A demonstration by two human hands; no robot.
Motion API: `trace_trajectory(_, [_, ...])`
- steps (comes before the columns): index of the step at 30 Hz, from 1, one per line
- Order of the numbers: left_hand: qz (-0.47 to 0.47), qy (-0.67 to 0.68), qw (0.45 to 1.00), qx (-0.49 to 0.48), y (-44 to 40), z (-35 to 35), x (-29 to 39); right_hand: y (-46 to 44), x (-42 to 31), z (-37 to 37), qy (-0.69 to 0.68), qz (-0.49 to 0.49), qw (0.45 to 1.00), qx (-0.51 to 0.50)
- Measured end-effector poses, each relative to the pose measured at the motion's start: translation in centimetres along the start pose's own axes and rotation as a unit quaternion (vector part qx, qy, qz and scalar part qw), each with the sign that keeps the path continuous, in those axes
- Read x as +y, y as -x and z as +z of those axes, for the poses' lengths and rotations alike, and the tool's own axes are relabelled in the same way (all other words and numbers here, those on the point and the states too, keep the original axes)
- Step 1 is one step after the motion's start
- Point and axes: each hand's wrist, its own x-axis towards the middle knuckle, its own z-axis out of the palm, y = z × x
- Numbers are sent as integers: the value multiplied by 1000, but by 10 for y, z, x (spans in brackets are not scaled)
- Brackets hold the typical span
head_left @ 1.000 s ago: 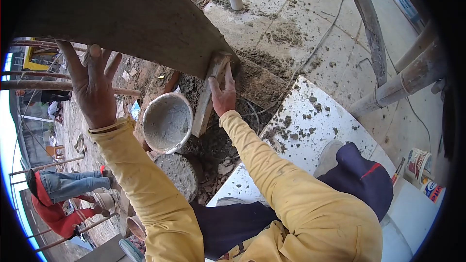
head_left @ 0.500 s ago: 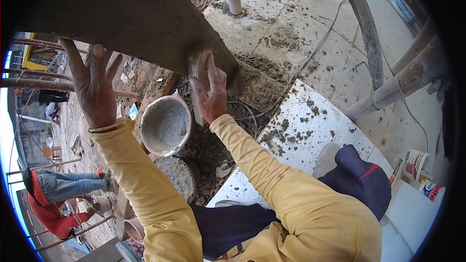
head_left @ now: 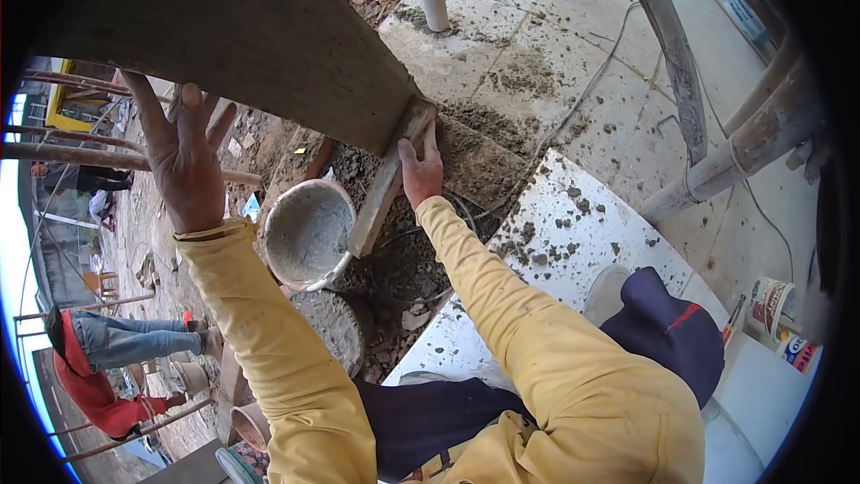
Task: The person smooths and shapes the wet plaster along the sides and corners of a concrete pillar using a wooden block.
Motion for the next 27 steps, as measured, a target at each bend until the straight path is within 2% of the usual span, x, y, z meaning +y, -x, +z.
trace_trajectory(2, [0, 2, 1000, 2, 2, -2, -3, 5, -12, -1, 23, -26, 999, -13])
trace_trajectory(5, [8, 1, 1000, 0, 0, -2, -1, -2, 32, -3, 26, 64, 997, 27])
trace_trajectory(6, [4, -1, 1000, 3, 0, -1, -1, -9, 51, -7, 24, 60, 997, 30])
trace_trajectory(8, [4, 6, 1000, 5, 0, 0, -1, -12, 52, -15, -55, 241, 969, -5])
trace_trajectory(10, [4, 8, 1000, 9, 1, -1, -1, -8, 51, -15, -60, 264, 963, -7])
trace_trajectory(12, [4, 35, 999, 6, 0, 0, -2, -4, 46, -3, -8, 65, 998, 9])
trace_trajectory(13, [1, 34, 999, 5, -1, -1, -3, 1, 25, 0, 60, 44, 997, 7])
trace_trajectory(14, [5, 31, 999, 11, -1, -2, -1, 7, -1, 4, 57, 40, 998, 2])
trace_trajectory(16, [1, 16, 1000, 3, 0, -1, 1, 17, -52, 11, 103, -122, 987, -5])
trace_trajectory(17, [5, 17, 1000, 8, -1, -1, -2, 16, -75, 14, 103, -124, 987, -8])
trace_trajectory(19, [8, 19, 1000, 9, -1, -3, -2, 9, -117, 25, 81, -231, 969, -18])
trace_trajectory(20, [10, 20, 1000, 6, -1, -3, -3, 6, -143, 32, 80, -231, 970, -18])
trace_trajectory(22, [16, 25, 1000, -3, -2, -4, -2, 5, -184, 39, 113, -366, 924, -12])
trace_trajectory(25, [25, 25, 999, -7, -3, -3, -2, 4, -196, 36, 122, -369, 921, -10])
trace_trajectory(27, [27, 16, 999, 4, -3, -3, -2, -2, -153, 26, 122, -346, 930, -7])
